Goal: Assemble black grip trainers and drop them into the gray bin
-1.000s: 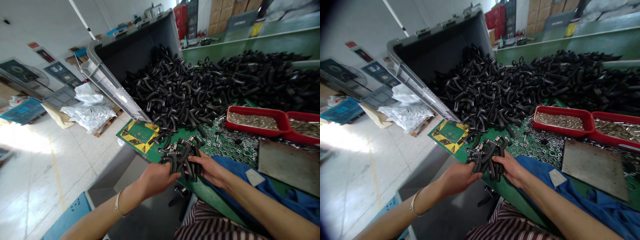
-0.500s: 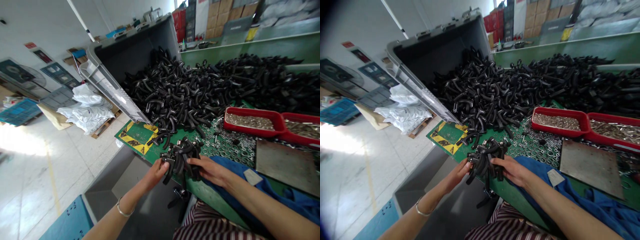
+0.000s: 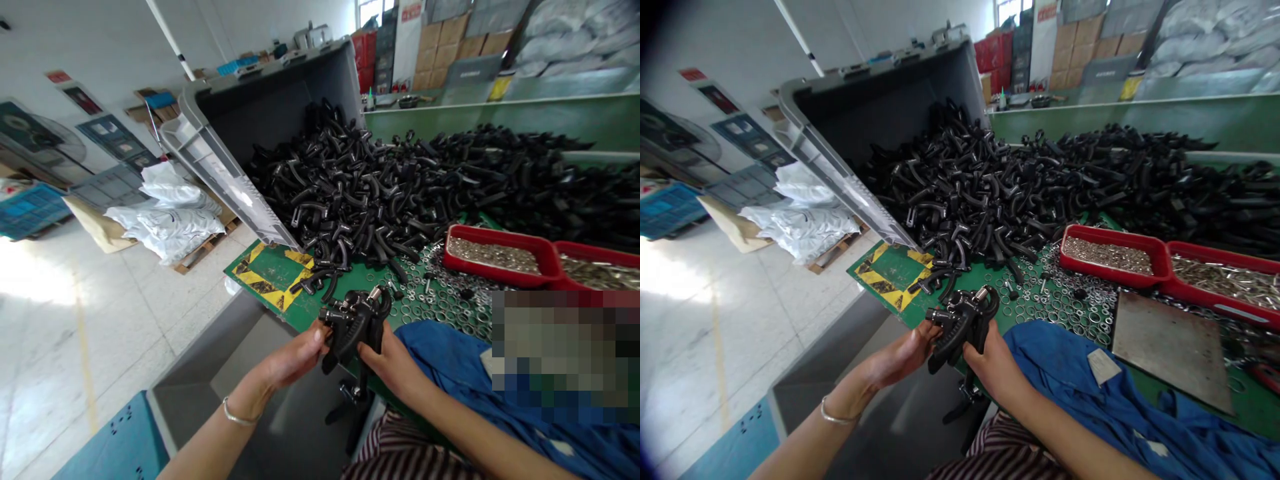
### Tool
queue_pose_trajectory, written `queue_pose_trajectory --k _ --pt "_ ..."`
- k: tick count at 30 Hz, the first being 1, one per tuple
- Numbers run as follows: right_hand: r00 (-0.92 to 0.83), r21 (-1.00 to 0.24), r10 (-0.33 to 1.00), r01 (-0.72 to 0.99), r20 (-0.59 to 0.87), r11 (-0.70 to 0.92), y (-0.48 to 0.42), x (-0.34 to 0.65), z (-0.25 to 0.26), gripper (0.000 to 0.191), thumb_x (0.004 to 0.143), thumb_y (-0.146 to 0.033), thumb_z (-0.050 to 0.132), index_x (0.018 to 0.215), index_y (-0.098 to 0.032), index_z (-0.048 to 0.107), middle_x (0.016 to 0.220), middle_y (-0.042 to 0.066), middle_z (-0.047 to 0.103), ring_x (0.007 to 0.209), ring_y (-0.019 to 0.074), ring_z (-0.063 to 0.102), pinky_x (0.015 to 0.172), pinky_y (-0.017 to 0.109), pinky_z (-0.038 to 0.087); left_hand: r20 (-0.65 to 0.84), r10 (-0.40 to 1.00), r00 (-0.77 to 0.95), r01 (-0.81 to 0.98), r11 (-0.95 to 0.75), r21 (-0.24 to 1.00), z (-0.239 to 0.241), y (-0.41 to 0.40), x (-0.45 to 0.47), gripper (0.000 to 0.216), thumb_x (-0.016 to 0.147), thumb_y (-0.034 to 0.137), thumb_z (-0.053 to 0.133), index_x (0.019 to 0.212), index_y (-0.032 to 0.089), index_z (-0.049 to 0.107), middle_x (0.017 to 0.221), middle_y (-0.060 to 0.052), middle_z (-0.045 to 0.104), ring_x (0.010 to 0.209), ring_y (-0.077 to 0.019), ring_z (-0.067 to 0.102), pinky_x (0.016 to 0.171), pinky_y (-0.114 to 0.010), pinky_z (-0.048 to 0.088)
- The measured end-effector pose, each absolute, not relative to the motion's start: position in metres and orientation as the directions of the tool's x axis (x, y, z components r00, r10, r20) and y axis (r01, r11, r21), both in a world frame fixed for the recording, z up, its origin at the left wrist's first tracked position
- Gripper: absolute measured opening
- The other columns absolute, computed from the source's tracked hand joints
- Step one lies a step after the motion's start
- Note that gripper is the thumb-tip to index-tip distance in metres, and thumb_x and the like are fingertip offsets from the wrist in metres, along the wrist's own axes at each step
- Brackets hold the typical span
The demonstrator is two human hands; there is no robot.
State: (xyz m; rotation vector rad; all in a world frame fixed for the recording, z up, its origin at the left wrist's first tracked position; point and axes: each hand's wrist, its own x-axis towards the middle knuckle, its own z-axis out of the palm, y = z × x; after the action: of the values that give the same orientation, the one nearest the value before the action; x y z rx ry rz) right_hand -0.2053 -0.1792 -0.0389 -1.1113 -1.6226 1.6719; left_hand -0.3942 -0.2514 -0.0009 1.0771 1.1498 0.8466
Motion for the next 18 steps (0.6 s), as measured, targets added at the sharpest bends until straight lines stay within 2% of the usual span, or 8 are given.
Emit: queue_pose_trajectory --k 2,4,8,11,14,16,18 --pt "-0.490 -0.982 0.861 0.185 -0.134 -0.048 -0.180 -0.208 -0.035 0.047 0.079 -0.026 0.063 0.124 -0.019 0.050 0.116 0.009 0.064 0.108 0.0261 0.060 0.098 0.040 0.045 -0.346 0.908 0.238 0.127 0.324 0.937 0.007 -0.248 -0.399 0.106 0.075 0.080 0.055 0.152 0.013 0.026 0.150 -0.020 0.040 0.141 -0.0370 0.033 0.116 -0.052 0.030" --pt "-0.471 -0.971 0.879 0.237 -0.075 0.044 -0.181 -0.212 -0.032 0.049 0.079 -0.022 0.061 0.127 -0.019 0.050 0.118 0.010 0.063 0.111 0.0260 0.059 0.099 0.040 0.045 -0.427 0.874 0.230 0.217 0.382 0.898 0.014 -0.243 -0.402 0.109 0.071 0.070 0.070 0.152 0.012 0.025 0.147 -0.019 0.044 0.136 -0.0370 0.040 0.113 -0.051 0.035" --pt "-0.500 -0.920 0.865 0.317 0.045 0.230 -0.187 -0.216 -0.034 0.055 0.083 -0.019 0.056 0.137 -0.019 0.045 0.128 0.012 0.058 0.121 0.0271 0.055 0.104 0.043 0.043 -0.451 0.838 0.306 0.096 0.444 0.891 0.021 -0.236 -0.398 0.090 0.077 0.054 0.074 0.148 0.014 0.035 0.146 -0.015 0.046 0.135 -0.0322 0.043 0.114 -0.047 0.035" --pt "-0.519 -0.893 0.847 0.321 0.112 0.314 -0.195 -0.206 -0.042 0.058 0.089 -0.027 0.056 0.144 -0.019 0.039 0.136 0.015 0.052 0.129 0.0297 0.049 0.107 0.048 0.041 -0.396 0.905 0.156 0.134 0.378 0.916 0.016 -0.241 -0.382 0.091 0.075 0.048 0.078 0.148 0.016 0.034 0.144 -0.014 0.048 0.136 -0.0331 0.041 0.117 -0.050 0.031" --pt "-0.585 -0.862 0.788 0.284 0.191 0.419 -0.200 -0.186 -0.047 0.071 0.091 -0.041 0.058 0.153 -0.022 0.027 0.150 0.016 0.038 0.142 0.0330 0.033 0.116 0.056 0.029 -0.179 0.983 -0.042 0.255 0.183 0.949 0.000 -0.253 -0.366 0.095 0.077 0.048 0.076 0.151 0.018 0.024 0.148 -0.015 0.041 0.141 -0.0336 0.035 0.119 -0.052 0.027" --pt "-0.666 -0.860 0.709 0.199 0.232 0.469 -0.199 -0.169 -0.046 0.092 0.086 -0.052 0.064 0.158 -0.026 0.012 0.161 0.014 0.020 0.150 0.0344 0.016 0.119 0.058 0.020 0.043 0.997 -0.065 0.326 -0.019 0.945 -0.015 -0.261 -0.360 0.096 0.078 0.048 0.075 0.152 0.021 0.019 0.153 -0.016 0.032 0.143 -0.0337 0.032 0.120 -0.051 0.026" --pt "-0.697 -0.907 0.673 0.081 0.245 0.414 -0.193 -0.155 -0.042 0.116 0.076 -0.069 0.067 0.159 -0.028 -0.003 0.165 0.012 0.008 0.151 0.0354 0.010 0.120 0.058 0.019 0.272 0.962 -0.025 0.362 -0.245 0.900 -0.035 -0.266 -0.356 0.103 0.075 0.051 0.077 0.152 0.023 0.015 0.155 -0.017 0.024 0.144 -0.0363 0.029 0.119 -0.053 0.027"
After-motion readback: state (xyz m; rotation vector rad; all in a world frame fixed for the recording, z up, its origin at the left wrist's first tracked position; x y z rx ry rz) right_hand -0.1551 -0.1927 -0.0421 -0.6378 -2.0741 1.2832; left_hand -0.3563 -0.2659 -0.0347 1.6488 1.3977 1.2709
